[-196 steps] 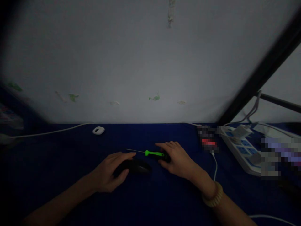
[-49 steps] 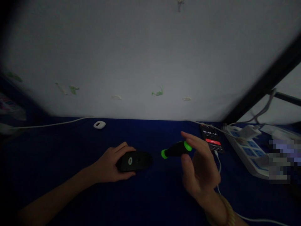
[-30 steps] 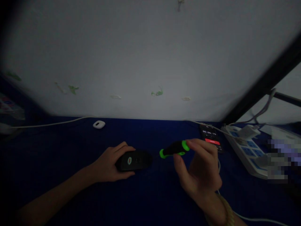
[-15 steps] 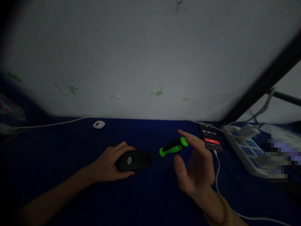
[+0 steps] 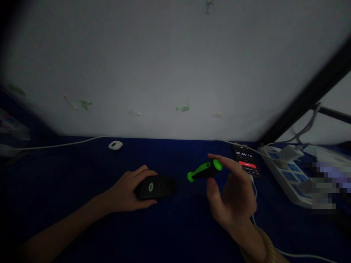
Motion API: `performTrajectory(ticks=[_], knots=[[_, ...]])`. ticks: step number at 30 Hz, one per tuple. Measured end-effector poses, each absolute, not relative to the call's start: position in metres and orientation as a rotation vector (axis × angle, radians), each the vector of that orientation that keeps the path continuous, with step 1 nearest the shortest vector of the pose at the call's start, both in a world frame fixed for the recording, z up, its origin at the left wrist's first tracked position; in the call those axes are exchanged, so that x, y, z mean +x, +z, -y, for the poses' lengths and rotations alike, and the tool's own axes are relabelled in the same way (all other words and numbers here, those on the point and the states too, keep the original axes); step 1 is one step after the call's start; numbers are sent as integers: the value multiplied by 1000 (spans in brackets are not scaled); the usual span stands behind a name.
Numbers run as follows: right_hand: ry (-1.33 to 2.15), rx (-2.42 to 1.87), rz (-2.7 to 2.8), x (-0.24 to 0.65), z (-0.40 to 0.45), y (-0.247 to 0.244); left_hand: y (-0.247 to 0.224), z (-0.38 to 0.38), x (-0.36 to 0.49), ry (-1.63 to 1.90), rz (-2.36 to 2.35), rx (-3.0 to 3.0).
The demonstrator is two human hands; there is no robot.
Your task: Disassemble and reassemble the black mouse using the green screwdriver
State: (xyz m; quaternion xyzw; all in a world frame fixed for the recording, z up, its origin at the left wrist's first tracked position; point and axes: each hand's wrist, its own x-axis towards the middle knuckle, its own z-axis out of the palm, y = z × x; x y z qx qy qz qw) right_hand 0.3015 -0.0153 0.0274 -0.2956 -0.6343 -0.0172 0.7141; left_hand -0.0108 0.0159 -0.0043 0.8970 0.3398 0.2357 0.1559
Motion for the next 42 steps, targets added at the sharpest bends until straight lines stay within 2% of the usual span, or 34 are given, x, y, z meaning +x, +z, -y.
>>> performTrajectory(ticks=[7, 24, 36, 40, 42], knots=[[-108, -739, 1418, 301, 15, 32, -3, -15, -10, 671, -1003, 2592], [62, -629, 1425, 302, 14, 36, -1, -14, -11, 612, -1045, 2634], [-174, -746, 1472, 302, 19, 38, -1, -17, -12, 649, -1017, 2620], [14, -770, 1468, 303, 20, 34, 0, -16, -12, 641, -1028, 2623], [-17, -780, 1454, 302, 20, 33, 0, -16, -12, 640, -1030, 2626]])
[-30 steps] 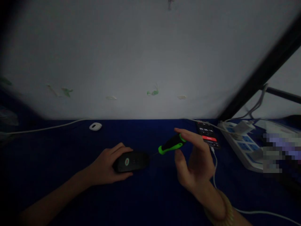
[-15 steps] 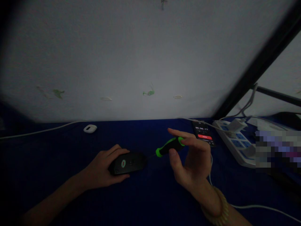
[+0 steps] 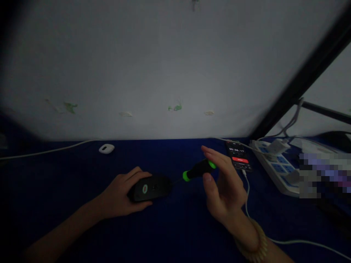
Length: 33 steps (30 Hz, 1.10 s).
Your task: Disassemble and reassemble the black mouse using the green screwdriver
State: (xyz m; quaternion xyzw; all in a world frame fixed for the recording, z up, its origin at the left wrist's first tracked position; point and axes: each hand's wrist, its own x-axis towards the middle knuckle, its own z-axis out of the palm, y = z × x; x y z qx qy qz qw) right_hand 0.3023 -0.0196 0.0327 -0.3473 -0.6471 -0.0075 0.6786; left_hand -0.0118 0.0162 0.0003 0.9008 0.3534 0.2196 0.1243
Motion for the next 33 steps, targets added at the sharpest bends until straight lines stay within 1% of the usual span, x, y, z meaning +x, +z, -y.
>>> performTrajectory(ticks=[3, 7, 10, 14, 18, 22, 27, 30, 33], knots=[[-122, -791, 1417, 302, 18, 30, -1, -16, -12, 649, -1025, 2623], [-32, -763, 1431, 302, 18, 30, -2, -17, -13, 651, -1025, 2622], [-111, -730, 1472, 303, 17, 30, -1, -17, -13, 647, -1016, 2628], [27, -715, 1493, 303, 18, 28, -1, -17, -12, 634, -1025, 2623], [-19, -717, 1509, 299, 19, 28, -1, -17, -13, 644, -1035, 2635], [163, -697, 1490, 294, 20, 28, -2, -17, -13, 655, -1022, 2621], [81, -664, 1451, 294, 19, 27, -1, -17, -12, 639, -1032, 2616], [174, -628, 1455, 293, 18, 27, -1, -16, -11, 651, -1037, 2624], [152, -620, 1469, 290, 17, 27, -2, -17, -12, 664, -1028, 2627]])
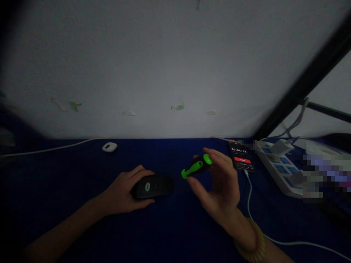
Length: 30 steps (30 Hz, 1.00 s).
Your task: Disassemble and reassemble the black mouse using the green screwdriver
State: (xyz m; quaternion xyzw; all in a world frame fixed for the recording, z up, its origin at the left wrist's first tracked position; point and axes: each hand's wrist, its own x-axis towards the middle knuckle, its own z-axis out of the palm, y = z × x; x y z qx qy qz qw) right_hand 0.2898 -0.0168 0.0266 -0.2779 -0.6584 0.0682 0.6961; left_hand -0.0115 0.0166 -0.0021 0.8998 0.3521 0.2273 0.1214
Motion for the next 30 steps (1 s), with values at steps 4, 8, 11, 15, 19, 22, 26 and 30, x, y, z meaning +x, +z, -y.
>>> performTrajectory(ticks=[4, 8, 11, 15, 19, 22, 26, 30], knots=[[212, -645, 1457, 286, 18, 25, -4, -17, -12, 685, -1021, 2620], [217, -640, 1446, 285, 19, 23, -3, -18, -12, 672, -1008, 2622], [201, -669, 1420, 286, 19, 22, -3, -18, -12, 671, -1005, 2623], [262, -668, 1461, 287, 18, 22, -2, -18, -11, 678, -994, 2602], [223, -676, 1435, 286, 16, 21, -1, -18, -11, 667, -990, 2603], [297, -687, 1448, 286, 17, 21, -1, -18, -11, 655, -1012, 2601], [219, -767, 1396, 287, 19, 23, -3, -19, -11, 666, -1015, 2604], [332, -715, 1410, 290, 21, 25, -4, -19, -11, 681, -994, 2595]])
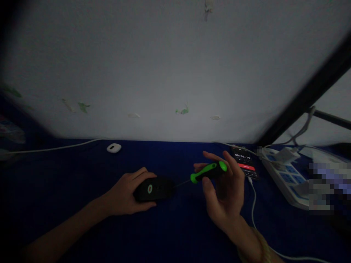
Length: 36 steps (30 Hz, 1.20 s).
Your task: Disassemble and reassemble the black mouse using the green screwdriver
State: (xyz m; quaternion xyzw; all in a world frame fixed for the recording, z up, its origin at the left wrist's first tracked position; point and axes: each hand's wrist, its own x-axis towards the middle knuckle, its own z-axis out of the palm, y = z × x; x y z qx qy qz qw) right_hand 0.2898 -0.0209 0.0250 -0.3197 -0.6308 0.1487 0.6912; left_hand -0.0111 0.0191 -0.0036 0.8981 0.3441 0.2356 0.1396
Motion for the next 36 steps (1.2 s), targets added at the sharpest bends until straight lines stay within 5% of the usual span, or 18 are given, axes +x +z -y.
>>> performTrajectory(ticks=[12, 17, 31, 36], knots=[[487, -703, 1478, 288, 21, 26, -3, -19, -12, 697, -1004, 2615], [294, -782, 1425, 289, 22, 27, -3, -20, -13, 691, -998, 2612], [596, -765, 1584, 286, 20, 23, -4, -22, -13, 638, -1051, 2610], [430, -791, 1500, 285, 18, 23, -3, -21, -12, 653, -1039, 2624]])
